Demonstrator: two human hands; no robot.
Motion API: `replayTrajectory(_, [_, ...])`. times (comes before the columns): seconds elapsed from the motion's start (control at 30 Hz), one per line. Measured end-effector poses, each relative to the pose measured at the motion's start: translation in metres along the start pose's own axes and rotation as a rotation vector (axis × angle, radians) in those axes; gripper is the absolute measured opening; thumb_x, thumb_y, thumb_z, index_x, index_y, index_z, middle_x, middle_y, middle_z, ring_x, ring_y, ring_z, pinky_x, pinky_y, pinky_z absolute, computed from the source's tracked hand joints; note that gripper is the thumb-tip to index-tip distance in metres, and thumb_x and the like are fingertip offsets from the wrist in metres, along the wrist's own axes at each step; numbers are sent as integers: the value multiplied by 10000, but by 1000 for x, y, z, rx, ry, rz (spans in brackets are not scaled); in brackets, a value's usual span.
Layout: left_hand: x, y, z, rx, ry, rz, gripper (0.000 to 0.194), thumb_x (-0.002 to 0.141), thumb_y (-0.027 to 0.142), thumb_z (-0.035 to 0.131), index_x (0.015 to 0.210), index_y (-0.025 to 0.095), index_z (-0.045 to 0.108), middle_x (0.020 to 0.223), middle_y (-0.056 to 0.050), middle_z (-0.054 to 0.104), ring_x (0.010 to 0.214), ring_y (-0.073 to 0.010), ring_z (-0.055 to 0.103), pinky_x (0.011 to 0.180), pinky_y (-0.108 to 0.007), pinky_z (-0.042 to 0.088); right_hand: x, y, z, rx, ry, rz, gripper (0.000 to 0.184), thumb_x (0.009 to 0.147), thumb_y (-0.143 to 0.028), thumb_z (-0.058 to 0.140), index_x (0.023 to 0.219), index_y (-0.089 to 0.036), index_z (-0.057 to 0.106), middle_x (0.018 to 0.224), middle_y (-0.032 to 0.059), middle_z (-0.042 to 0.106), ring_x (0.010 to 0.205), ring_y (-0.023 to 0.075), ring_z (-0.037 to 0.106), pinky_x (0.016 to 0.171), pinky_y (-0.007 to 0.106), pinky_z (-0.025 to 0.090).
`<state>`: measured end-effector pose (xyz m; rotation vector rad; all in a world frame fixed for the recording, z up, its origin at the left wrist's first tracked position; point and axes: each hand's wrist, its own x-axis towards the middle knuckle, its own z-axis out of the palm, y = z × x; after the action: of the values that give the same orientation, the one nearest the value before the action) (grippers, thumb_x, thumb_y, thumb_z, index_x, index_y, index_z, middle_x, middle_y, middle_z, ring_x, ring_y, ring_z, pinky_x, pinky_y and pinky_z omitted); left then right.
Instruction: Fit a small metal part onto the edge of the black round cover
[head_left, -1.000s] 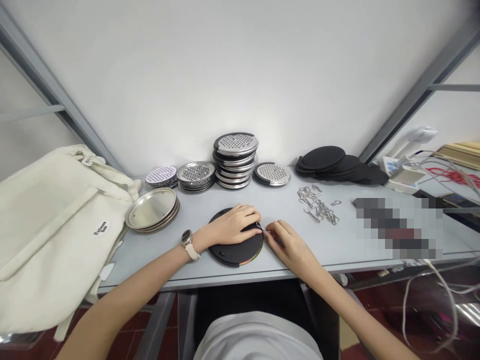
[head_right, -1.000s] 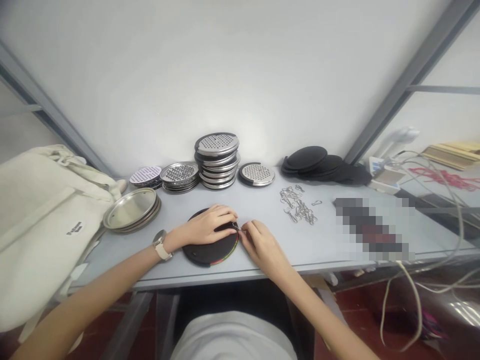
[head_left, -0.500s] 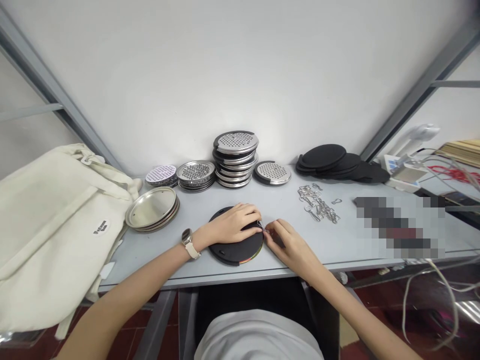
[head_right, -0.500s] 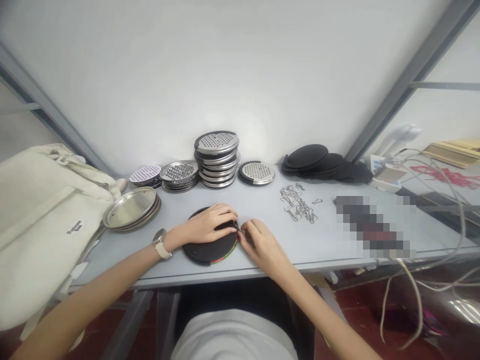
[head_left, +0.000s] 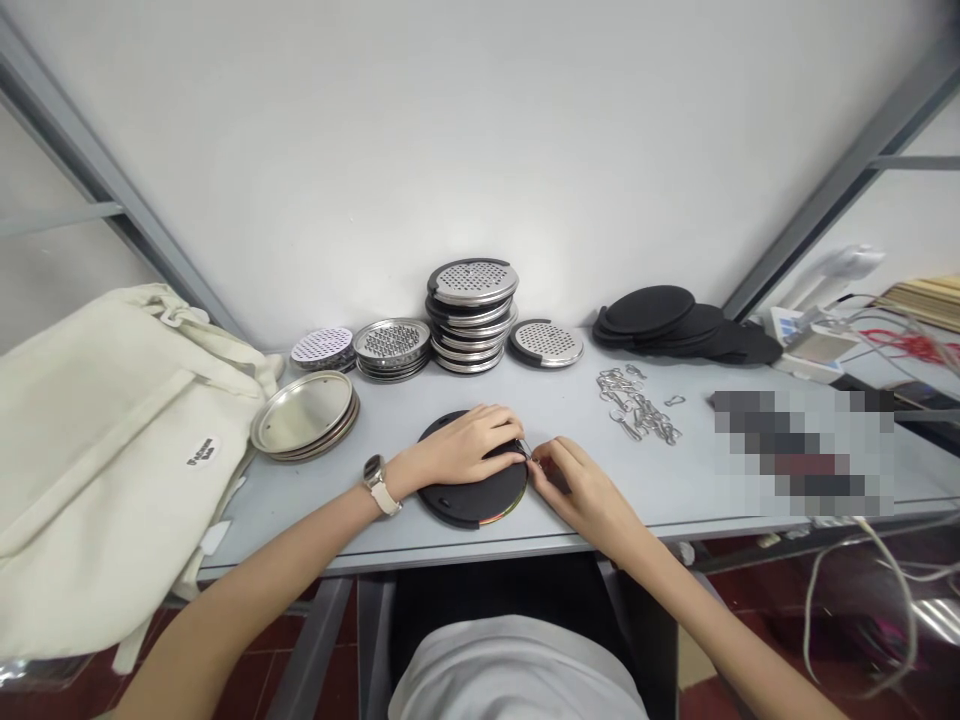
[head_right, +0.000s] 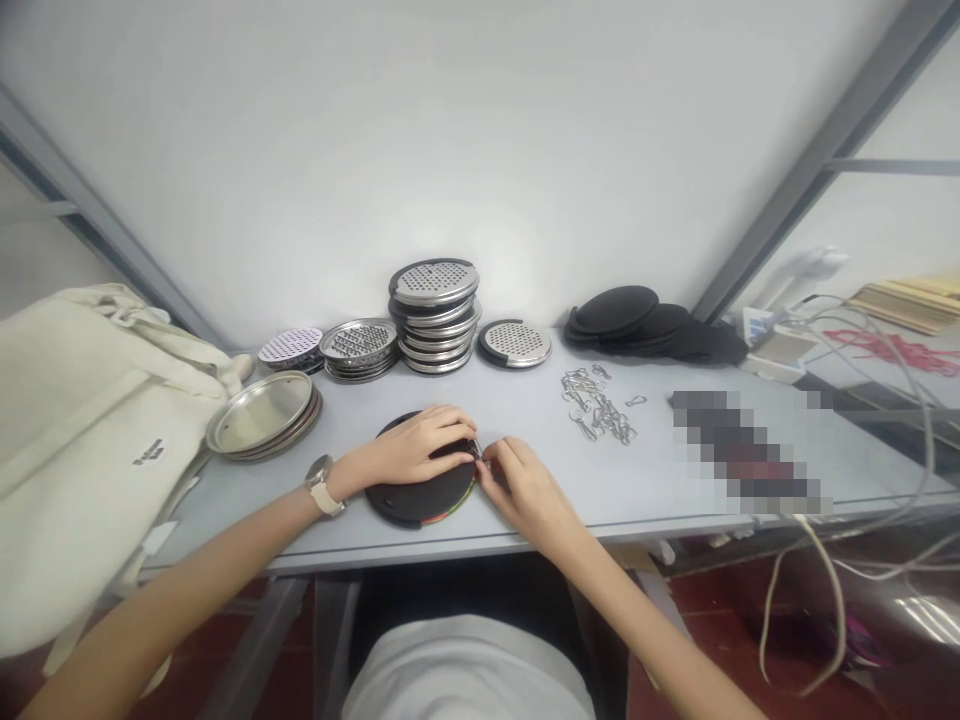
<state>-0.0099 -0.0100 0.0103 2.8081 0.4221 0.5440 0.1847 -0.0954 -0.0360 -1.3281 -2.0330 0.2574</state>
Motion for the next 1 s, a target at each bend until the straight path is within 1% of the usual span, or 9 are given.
replayTrajectory(0.17, [0,0,0,-4,2,1,204,914,250,503,1091,171,567,1099,-96,583,1051,-219,530,956,-372,414,0,1,1,-4,2,-2,90,943,-249,432,912,-220,512,823,44,551,758,191,571,712,331,488])
replayTrajectory(0.6, [0,-1,1,-2,2,2,220,920,265,499,1108,164,554,1102,-94,580,1047,-217,527,958,-358,411,-1,1,1,44,-46,14,95,970,-241,390,919,-217,466,869,51,535,797,192,546,741,341,461])
replayTrajectory(0.83, [0,-1,1,-23,12,15,200,918,256,504,1083,165,573,1084,-92,587,1023,-210,534,952,-356,410,-1,0,-1,27,-62,11,109,967,-251,397,887,-215,460,843,42,529,766,186,539,716,323,450])
replayTrajectory(1.0, [0,-2,1,-25,1,11,210,920,266,503,1081,150,571,1078,-94,584,1019,-211,531,950,-351,409,0,-1,-2,24,-99,14,132,978,-255,364,880,-214,443,840,46,522,763,190,517,713,335,444])
